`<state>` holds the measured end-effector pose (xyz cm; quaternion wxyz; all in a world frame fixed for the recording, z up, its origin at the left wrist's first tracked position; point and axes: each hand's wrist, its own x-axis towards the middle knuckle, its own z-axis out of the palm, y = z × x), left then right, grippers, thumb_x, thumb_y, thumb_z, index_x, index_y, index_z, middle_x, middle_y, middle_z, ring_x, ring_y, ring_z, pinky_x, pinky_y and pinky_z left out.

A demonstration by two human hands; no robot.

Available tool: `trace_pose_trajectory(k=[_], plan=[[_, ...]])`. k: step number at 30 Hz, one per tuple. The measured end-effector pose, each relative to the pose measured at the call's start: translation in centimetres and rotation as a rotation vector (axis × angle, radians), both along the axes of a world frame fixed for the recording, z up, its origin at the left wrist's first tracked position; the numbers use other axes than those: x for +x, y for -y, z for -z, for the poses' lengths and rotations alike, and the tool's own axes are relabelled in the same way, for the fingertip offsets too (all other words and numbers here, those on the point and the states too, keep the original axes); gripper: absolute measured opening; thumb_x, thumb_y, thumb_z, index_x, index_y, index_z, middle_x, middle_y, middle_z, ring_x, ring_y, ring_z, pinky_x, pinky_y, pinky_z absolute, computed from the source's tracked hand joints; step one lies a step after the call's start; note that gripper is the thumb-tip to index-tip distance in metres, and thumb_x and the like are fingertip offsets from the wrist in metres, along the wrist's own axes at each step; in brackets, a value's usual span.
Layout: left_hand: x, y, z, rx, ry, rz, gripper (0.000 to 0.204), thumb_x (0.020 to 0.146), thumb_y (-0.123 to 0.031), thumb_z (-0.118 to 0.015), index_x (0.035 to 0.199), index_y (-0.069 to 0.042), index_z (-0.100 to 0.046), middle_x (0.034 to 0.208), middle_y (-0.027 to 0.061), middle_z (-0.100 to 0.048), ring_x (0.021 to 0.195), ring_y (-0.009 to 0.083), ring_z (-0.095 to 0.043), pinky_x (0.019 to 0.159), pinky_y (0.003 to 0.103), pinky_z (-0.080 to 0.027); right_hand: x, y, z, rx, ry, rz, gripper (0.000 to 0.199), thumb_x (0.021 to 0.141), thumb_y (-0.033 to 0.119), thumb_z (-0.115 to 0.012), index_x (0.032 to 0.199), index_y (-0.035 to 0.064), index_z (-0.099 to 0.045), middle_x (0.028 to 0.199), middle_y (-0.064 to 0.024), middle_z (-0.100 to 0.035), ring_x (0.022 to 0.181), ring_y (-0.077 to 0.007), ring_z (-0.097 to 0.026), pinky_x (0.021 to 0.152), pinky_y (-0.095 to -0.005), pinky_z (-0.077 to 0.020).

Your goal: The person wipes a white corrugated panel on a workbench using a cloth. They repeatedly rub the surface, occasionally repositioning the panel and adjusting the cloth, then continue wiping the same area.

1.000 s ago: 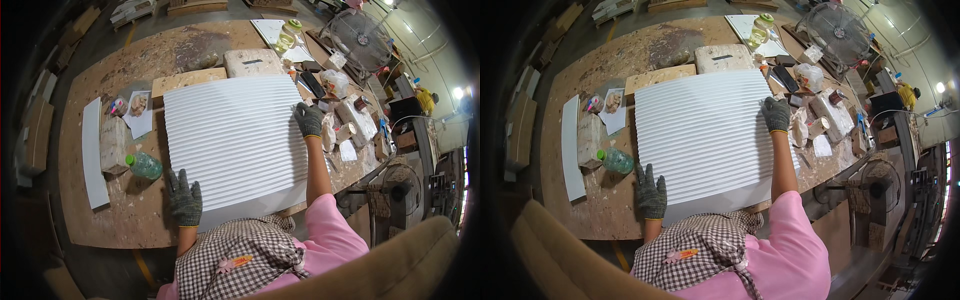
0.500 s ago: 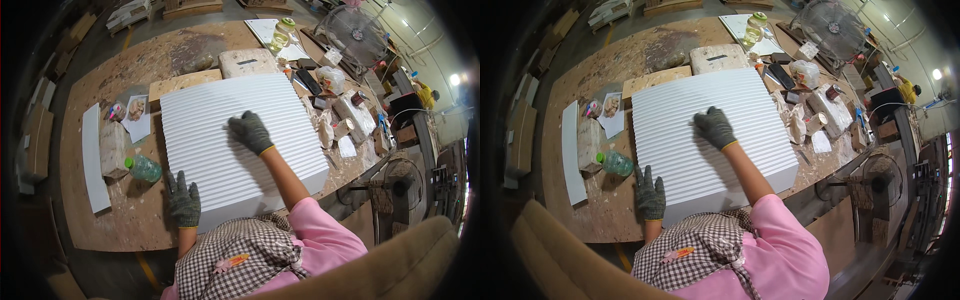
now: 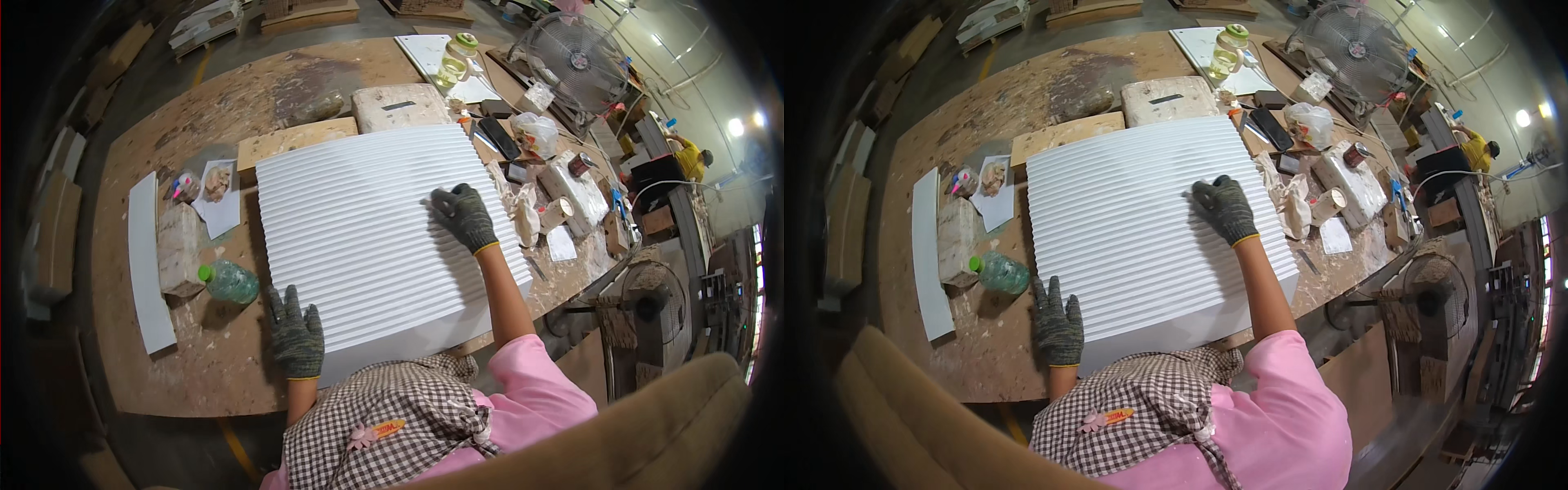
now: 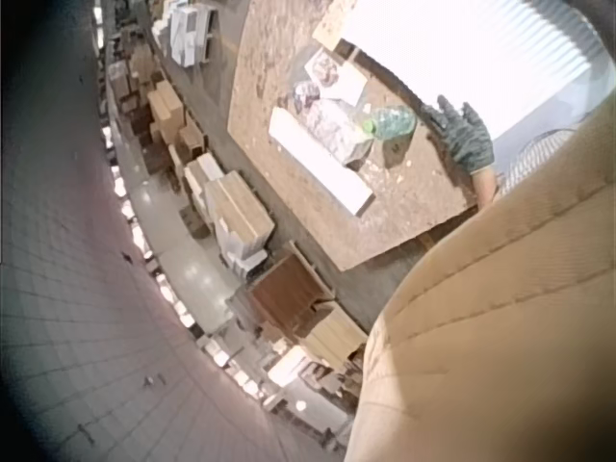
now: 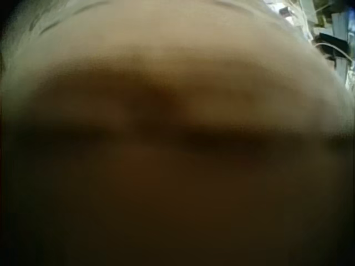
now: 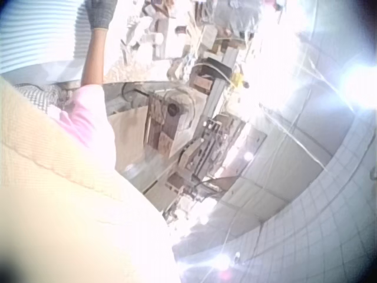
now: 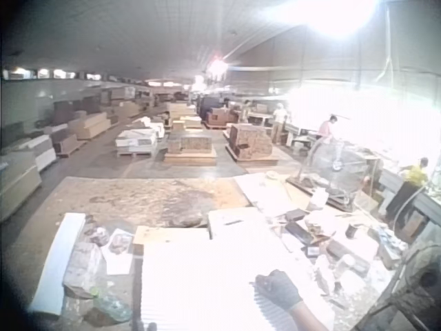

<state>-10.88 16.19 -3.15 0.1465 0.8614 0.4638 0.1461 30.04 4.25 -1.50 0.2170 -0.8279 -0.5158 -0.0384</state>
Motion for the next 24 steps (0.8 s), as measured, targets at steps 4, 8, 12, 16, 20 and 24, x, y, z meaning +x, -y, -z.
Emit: trace_pose_trajectory(k=[4, 8, 12, 16, 20, 24], plan=[[0.3, 0.0, -1.3, -0.027, -0.060, -0.028, 0.056, 0.101, -0.031, -0.058, 0.152, -0.009, -0.047, 0.165, 0.0228, -0.030, 0.143, 0.0432, -0.042, 0.116, 0.049, -0.039, 7.1, 4.6, 2.8, 0.320, -0.050, 0.369, 0.020, 0.080, 0.023, -0.077, 0.093, 0.0082, -0.077, 0.084, -0.0195, -0.069, 0.082, -0.0400, -0.064, 0.074, -0.0458, -0.0515], [0.5, 0.1, -0.5, 0.013, -0.082, -0.020, 0.057, 0.101, -0.034, -0.057, 0.152, -0.010, -0.047, 0.164, 0.0229, -0.031, 0.142, 0.0426, -0.043, 0.114, 0.051, -0.041, 9.5, 5.6, 0.7, 0.030, 0.250, 0.406, 0.017, 0.083, 0.029, -0.071, 0.094, 0.0163, -0.076, 0.080, -0.0213, -0.066, 0.079, -0.0397, -0.065, 0.073, -0.0519, -0.0505], [-0.1, 0.0, 1.1, 0.074, -0.041, -0.018, 0.057, 0.101, -0.034, -0.057, 0.152, -0.010, -0.047, 0.165, 0.0226, -0.030, 0.144, 0.0416, -0.041, 0.114, 0.050, -0.041, -0.5, -2.0, 1.6, -0.012, 0.087, 0.190, 0.017, 0.090, 0.029, -0.069, 0.098, 0.0144, -0.070, 0.078, -0.0194, -0.060, 0.076, -0.0388, -0.062, 0.067, -0.0507, -0.0506], [0.1, 0.0, 1.3, 0.090, -0.017, -0.005, 0.056, 0.102, -0.033, -0.057, 0.152, -0.010, -0.047, 0.164, 0.0220, -0.031, 0.145, 0.0408, -0.041, 0.115, 0.049, -0.041, -10.0, -9.0, 2.2, -0.080, 0.091, 0.150, 0.016, 0.094, 0.024, -0.060, 0.101, 0.0114, -0.064, 0.089, -0.0258, -0.062, 0.083, -0.0435, -0.062, 0.072, -0.0546, -0.0507], [-0.2, 0.1, 1.2, 0.034, 0.019, -0.007, 0.056, 0.101, -0.031, -0.059, 0.152, -0.011, -0.047, 0.165, 0.0213, -0.030, 0.145, 0.0402, -0.041, 0.114, 0.048, -0.042, -15.4, -12.6, -1.7, -0.113, -0.247, -0.119, 0.028, 0.090, 0.027, -0.073, 0.113, 0.0120, -0.069, 0.101, -0.0223, -0.067, 0.089, -0.0371, -0.065, 0.081, -0.0487, -0.0548], [-0.3, -0.2, 1.5, 0.032, 0.110, 0.011, 0.056, 0.100, -0.035, -0.059, 0.148, -0.007, -0.051, 0.161, 0.0274, -0.032, 0.140, 0.0446, -0.044, 0.111, 0.053, -0.044, -10.8, -10.5, 0.1, 0.381, -0.375, -0.169, 0.036, 0.085, 0.019, -0.080, 0.120, 0.0135, -0.074, 0.103, -0.0139, -0.067, 0.087, -0.0237, -0.067, 0.070, -0.0397, -0.0573]])
